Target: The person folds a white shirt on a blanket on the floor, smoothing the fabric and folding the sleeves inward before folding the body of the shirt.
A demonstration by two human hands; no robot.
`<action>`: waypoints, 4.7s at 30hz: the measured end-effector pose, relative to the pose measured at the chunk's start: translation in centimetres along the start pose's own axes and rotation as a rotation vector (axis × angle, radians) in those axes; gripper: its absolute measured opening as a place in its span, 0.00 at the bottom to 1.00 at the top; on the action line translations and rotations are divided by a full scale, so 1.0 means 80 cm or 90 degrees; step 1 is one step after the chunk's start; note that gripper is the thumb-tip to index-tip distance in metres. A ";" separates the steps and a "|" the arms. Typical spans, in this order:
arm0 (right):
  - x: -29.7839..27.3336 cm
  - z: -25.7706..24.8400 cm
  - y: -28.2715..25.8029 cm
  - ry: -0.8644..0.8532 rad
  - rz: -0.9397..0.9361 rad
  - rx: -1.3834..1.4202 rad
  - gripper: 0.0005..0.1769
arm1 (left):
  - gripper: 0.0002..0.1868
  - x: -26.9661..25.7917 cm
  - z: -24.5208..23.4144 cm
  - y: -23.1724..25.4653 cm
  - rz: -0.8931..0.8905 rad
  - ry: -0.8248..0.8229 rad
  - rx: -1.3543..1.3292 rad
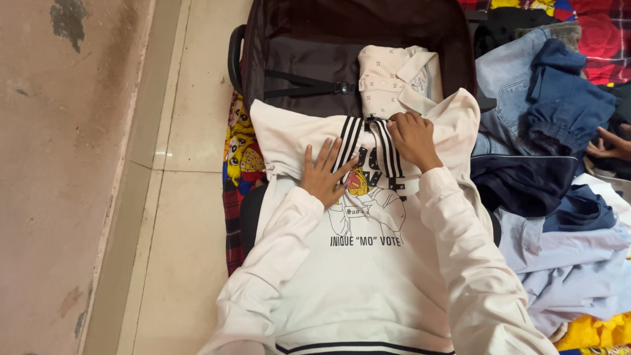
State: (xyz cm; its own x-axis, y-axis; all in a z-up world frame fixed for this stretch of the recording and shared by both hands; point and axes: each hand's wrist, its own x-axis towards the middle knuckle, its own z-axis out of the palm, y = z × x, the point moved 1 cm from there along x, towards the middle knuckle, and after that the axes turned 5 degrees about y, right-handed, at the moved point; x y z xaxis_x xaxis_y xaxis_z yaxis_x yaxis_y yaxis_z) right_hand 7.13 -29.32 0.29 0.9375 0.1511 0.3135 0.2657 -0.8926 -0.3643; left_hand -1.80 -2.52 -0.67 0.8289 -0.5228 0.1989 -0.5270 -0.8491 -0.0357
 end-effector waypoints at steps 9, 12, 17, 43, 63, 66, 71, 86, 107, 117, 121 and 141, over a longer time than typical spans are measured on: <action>0.003 -0.028 -0.038 0.066 -0.060 0.012 0.20 | 0.43 -0.123 -0.096 0.020 -0.092 0.069 -0.162; 0.006 -0.039 -0.096 0.236 -0.130 -0.005 0.18 | 0.40 -0.209 -0.117 0.027 -0.260 0.187 -0.175; 0.031 -0.005 -0.225 0.095 -0.014 0.304 0.14 | 0.51 -0.341 -0.102 0.062 -0.485 0.278 -0.229; 0.116 0.149 -0.215 -0.136 0.338 0.803 0.32 | 0.14 -0.355 -0.165 0.187 -0.325 0.206 -0.606; 0.026 0.021 -0.133 0.020 0.199 0.567 0.36 | 0.22 -0.324 -0.067 0.202 0.161 -0.190 -0.698; 0.016 0.025 -0.124 -0.021 0.151 0.628 0.36 | 0.20 -0.290 -0.104 0.158 0.100 -0.192 -0.810; 0.006 0.016 -0.134 0.039 0.095 0.468 0.35 | 0.29 -0.177 -0.096 0.071 -0.137 0.157 -0.679; -0.029 -0.006 -0.159 0.120 0.126 0.237 0.27 | 0.38 0.146 -0.022 -0.120 -0.359 -0.143 -0.008; -0.034 -0.012 -0.181 0.126 0.031 0.135 0.15 | 0.15 0.214 0.162 -0.157 -0.497 0.100 -1.415; -0.073 -0.034 -0.117 -0.030 0.069 0.433 0.29 | 0.17 -0.012 -0.077 -0.038 -0.387 0.323 -0.609; -0.196 -0.064 -0.102 -0.173 0.264 0.399 0.34 | 0.11 -0.163 -0.088 0.046 -0.441 0.212 -0.844; -0.399 -0.118 -0.237 -0.214 0.441 0.995 0.51 | 0.24 -0.280 -0.125 0.134 -0.521 -0.038 -0.731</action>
State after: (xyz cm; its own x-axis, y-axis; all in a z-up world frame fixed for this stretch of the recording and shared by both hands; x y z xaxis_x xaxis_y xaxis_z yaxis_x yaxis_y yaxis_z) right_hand -29.95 -21.21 5.44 0.9098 0.2062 -0.3602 -0.4129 0.3606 -0.8364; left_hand -27.92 0.85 4.27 0.9619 0.0536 -0.2682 0.2673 -0.3916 0.8805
